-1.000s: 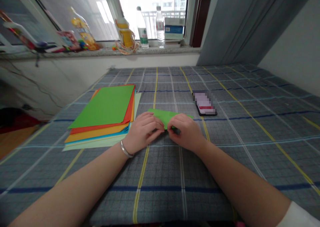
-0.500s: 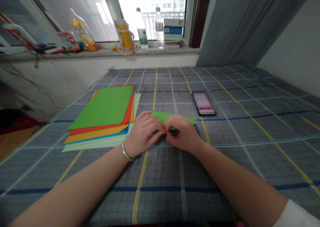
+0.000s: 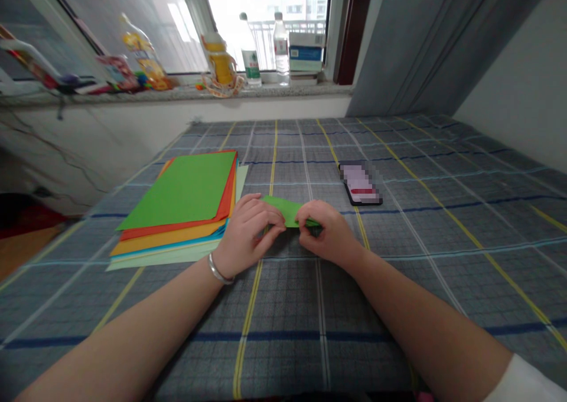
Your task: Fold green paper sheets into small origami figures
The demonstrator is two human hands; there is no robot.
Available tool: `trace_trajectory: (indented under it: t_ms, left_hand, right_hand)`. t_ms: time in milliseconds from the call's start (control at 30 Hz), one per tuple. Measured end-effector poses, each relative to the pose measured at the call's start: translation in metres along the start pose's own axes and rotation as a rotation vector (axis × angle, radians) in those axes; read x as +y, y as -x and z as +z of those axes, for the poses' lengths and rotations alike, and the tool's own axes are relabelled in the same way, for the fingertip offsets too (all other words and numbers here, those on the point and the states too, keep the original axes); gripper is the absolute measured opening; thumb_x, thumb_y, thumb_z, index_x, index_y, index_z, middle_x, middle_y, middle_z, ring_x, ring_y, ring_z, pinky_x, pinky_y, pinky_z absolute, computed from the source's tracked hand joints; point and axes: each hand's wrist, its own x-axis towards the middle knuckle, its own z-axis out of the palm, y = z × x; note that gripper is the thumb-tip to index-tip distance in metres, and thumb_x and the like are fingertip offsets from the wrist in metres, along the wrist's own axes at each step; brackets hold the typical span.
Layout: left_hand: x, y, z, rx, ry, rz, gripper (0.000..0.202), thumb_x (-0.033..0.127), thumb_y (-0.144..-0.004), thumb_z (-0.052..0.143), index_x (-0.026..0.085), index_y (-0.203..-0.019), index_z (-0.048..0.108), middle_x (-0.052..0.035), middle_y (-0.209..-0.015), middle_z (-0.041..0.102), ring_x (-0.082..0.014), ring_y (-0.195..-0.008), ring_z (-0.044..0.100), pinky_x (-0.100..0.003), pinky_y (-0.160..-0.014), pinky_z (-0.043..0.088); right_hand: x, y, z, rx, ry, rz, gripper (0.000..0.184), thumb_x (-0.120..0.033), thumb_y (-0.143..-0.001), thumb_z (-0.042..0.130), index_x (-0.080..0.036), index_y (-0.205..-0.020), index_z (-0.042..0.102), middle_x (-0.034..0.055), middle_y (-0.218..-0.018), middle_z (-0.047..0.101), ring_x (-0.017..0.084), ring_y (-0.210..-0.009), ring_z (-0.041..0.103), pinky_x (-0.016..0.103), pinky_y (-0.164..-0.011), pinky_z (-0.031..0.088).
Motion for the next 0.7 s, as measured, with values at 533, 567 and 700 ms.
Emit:
trace_trajectory:
  t_ms: [533, 567, 700]
  left_hand:
    - [-0.007, -0.001, -0.008, 0.132, 0.013, -0.069, 0.009, 0.022, -0.090, 0.051, 0.021, -0.082, 0.056, 0.0002, -0.087, 0.067, -0.0153, -0.087, 0.060, -0.040, -0.102, 0.036]
    - [-0.008, 0.000, -0.008, 0.144, 0.020, -0.079, 0.009, 0.022, -0.090, 0.051, 0.021, -0.083, 0.056, -0.0001, -0.087, 0.066, -0.0156, -0.088, 0.059, -0.040, -0.102, 0.036]
    - [-0.013, -0.001, -0.009, 0.224, 0.050, -0.106, 0.009, 0.023, -0.091, 0.049, 0.021, -0.083, 0.053, -0.0015, -0.084, 0.064, -0.0169, -0.087, 0.057, -0.037, -0.091, 0.042]
  right_hand:
    - [0.015, 0.002, -0.011, 0.036, 0.068, 0.052, 0.021, -0.004, -0.065, 0.053, -0.023, -0.073, 0.049, 0.0019, -0.081, 0.061, 0.018, -0.078, 0.058, 0.034, -0.075, 0.047]
    - [0.015, 0.002, -0.012, 0.039, 0.067, 0.054, 0.021, -0.004, -0.065, 0.053, -0.023, -0.073, 0.049, 0.0018, -0.080, 0.061, 0.018, -0.078, 0.058, 0.034, -0.074, 0.047]
    - [0.018, 0.001, -0.015, 0.046, 0.083, 0.064, 0.020, -0.005, -0.066, 0.052, -0.023, -0.074, 0.049, 0.0020, -0.081, 0.061, 0.018, -0.078, 0.058, 0.034, -0.074, 0.047]
